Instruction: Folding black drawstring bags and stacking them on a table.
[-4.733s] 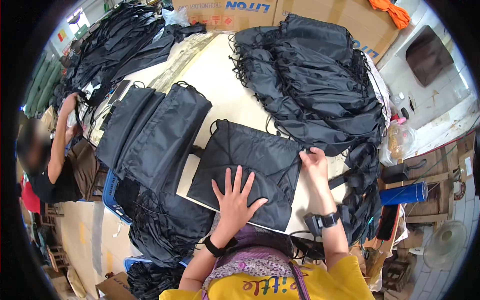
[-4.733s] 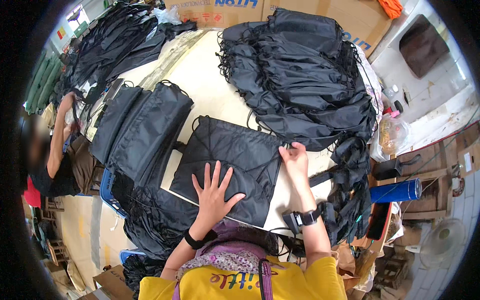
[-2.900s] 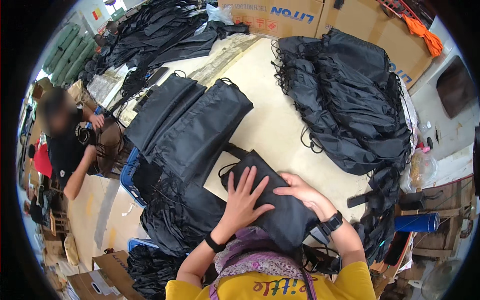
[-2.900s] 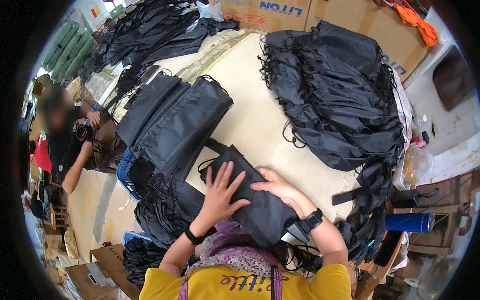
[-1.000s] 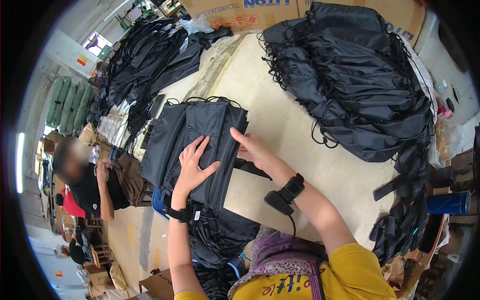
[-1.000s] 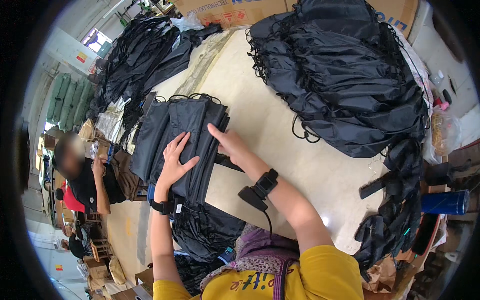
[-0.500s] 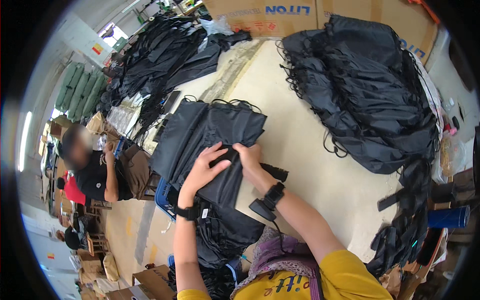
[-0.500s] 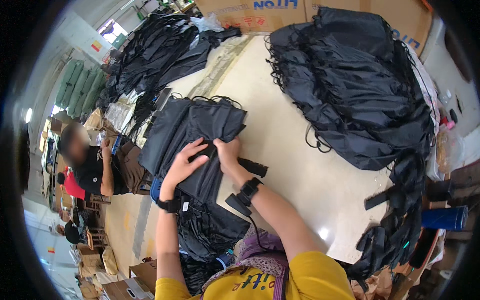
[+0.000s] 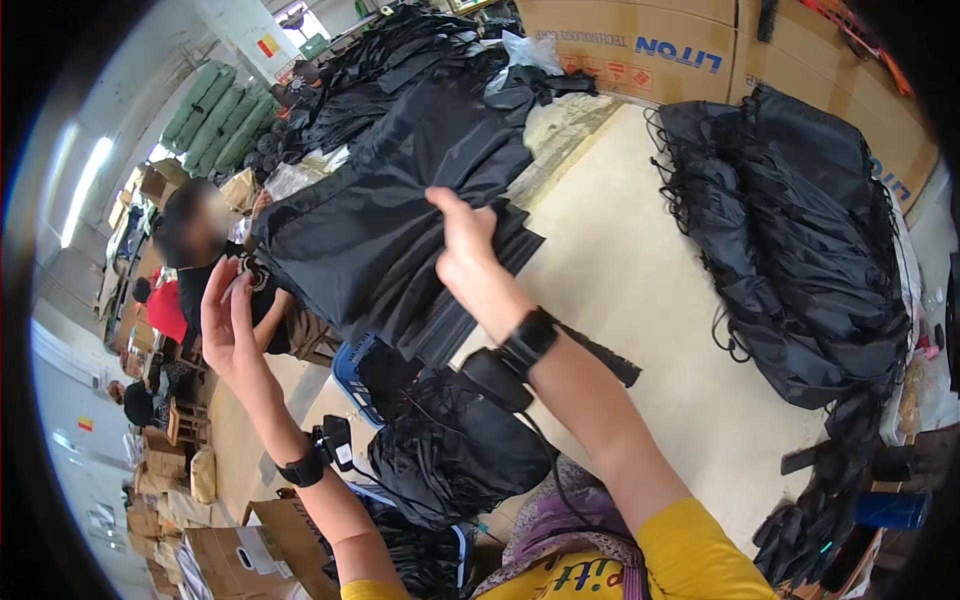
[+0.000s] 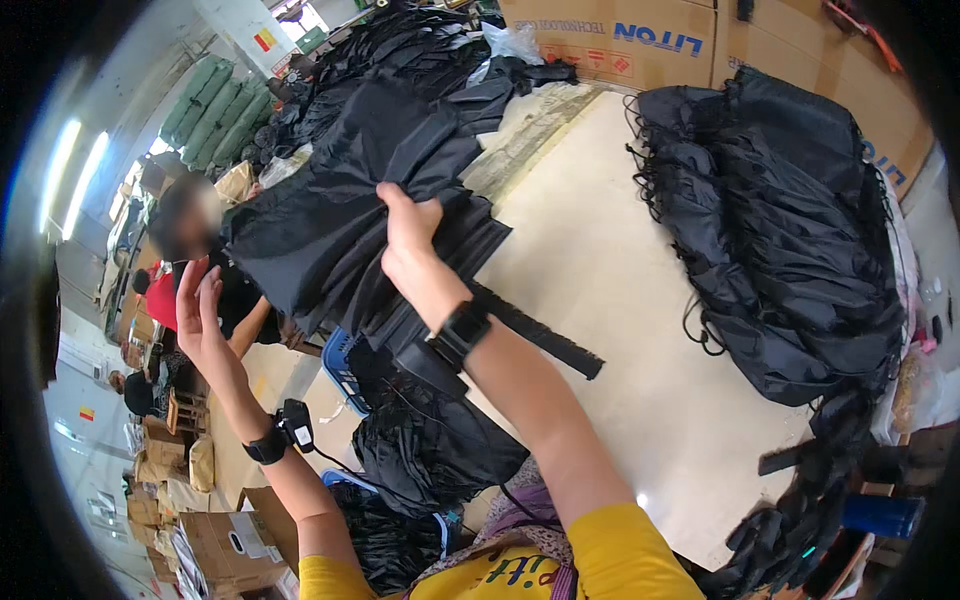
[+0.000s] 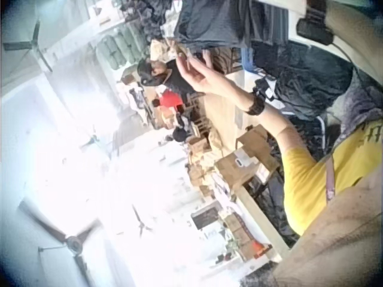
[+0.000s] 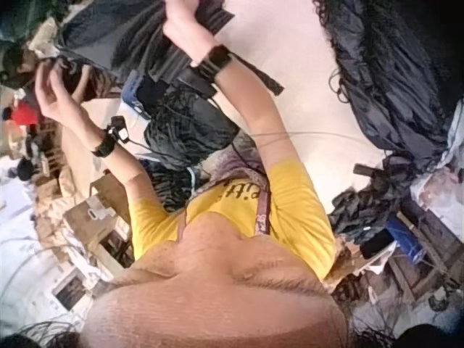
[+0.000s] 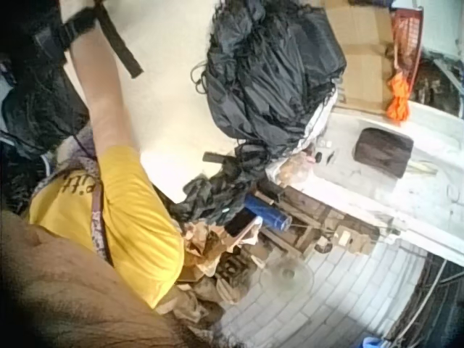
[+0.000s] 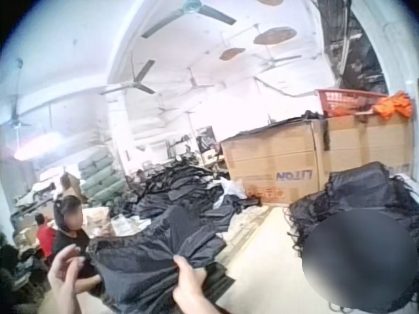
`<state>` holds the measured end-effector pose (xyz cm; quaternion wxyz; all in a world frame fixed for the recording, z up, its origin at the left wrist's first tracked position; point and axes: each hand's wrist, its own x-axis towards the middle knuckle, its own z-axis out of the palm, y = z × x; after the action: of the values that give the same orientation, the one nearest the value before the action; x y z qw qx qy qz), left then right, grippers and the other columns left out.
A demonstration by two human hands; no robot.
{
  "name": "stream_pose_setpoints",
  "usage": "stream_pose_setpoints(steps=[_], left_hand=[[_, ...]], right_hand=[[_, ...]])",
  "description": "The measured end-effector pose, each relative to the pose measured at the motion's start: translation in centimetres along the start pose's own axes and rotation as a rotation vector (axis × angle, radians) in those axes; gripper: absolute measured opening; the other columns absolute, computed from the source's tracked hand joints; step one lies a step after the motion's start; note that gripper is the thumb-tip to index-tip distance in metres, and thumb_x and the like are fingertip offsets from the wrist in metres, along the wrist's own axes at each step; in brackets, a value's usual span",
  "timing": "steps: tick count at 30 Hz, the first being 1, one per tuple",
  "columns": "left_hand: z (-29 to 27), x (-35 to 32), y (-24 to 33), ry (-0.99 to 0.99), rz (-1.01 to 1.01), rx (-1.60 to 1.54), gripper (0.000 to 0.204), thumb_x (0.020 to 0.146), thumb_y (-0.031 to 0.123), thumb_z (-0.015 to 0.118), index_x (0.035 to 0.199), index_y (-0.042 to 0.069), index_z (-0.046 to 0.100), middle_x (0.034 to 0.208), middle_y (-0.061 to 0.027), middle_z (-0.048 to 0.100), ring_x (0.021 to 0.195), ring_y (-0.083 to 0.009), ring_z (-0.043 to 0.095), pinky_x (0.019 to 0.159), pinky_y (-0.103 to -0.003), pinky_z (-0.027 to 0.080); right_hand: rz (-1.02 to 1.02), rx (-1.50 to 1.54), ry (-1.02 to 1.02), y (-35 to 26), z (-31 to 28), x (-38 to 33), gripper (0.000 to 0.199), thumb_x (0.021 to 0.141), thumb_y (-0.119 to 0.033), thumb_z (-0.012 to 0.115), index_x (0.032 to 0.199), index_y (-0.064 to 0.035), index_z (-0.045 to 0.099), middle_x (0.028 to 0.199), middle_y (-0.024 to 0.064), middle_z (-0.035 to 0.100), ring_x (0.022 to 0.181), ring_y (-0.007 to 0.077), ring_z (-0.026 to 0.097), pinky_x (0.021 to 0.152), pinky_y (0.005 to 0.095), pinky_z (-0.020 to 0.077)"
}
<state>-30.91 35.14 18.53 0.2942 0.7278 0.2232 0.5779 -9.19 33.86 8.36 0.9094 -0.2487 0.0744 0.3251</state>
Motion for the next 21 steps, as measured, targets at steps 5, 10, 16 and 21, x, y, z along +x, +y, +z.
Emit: stream_pose_setpoints(steps=[5, 10, 16, 21], left_hand=[[6.7, 2.8, -4.1, -0.344, 0.159, 0.247, 0.026, 0.091, 0.008, 0.062, 0.116, 0.000, 0.063, 0.116, -0.0112, 0.064, 0.107, -0.0166, 0.060, 0.094, -0.029, 0.045], [11.7, 1.8, -13.0, -0.884, 0.316, 0.328, 0.033, 0.088, 0.016, 0.065, 0.119, 0.004, 0.063, 0.127, -0.0207, 0.059, 0.117, -0.0358, 0.057, 0.100, -0.039, 0.043], [14.7, -1.7, -20.2, -0.888, 0.472, 0.660, 0.056, 0.090, 0.039, 0.062, 0.139, 0.016, 0.051, 0.144, -0.0128, 0.045, 0.130, -0.0318, 0.044, 0.105, -0.045, 0.034], [14.3, -2.8, -20.5, -0.856, 0.404, 0.661, 0.058, 0.090, 0.039, 0.063, 0.142, 0.019, 0.048, 0.144, -0.0122, 0.044, 0.129, -0.0304, 0.045, 0.104, -0.045, 0.034]], right_hand=[[-0.086, -0.074, 0.133, 6.9, -6.5, 5.2, 0.062, 0.075, -0.001, 0.072, 0.131, 0.0051, 0.046, 0.130, 0.0171, 0.055, 0.115, 0.0264, 0.055, 0.100, 0.0349, 0.0412], [-0.057, -0.162, 0.144, 9.8, -9.2, 3.6, 0.062, 0.078, -0.001, 0.072, 0.132, 0.0072, 0.044, 0.133, 0.0187, 0.054, 0.116, 0.0263, 0.056, 0.101, 0.0346, 0.0415], [-0.009, -0.098, 0.049, 7.5, -10.7, 3.5, 0.059, 0.080, 0.001, 0.070, 0.132, 0.0060, 0.044, 0.133, 0.0157, 0.054, 0.116, 0.0238, 0.055, 0.099, 0.0336, 0.0430], [-0.170, -1.139, -0.095, 3.5, -15.5, 2.7, 0.054, 0.085, -0.047, 0.068, 0.106, 0.0006, 0.055, 0.099, 0.0157, 0.066, 0.088, 0.0275, 0.065, 0.072, 0.0418, 0.0517]])
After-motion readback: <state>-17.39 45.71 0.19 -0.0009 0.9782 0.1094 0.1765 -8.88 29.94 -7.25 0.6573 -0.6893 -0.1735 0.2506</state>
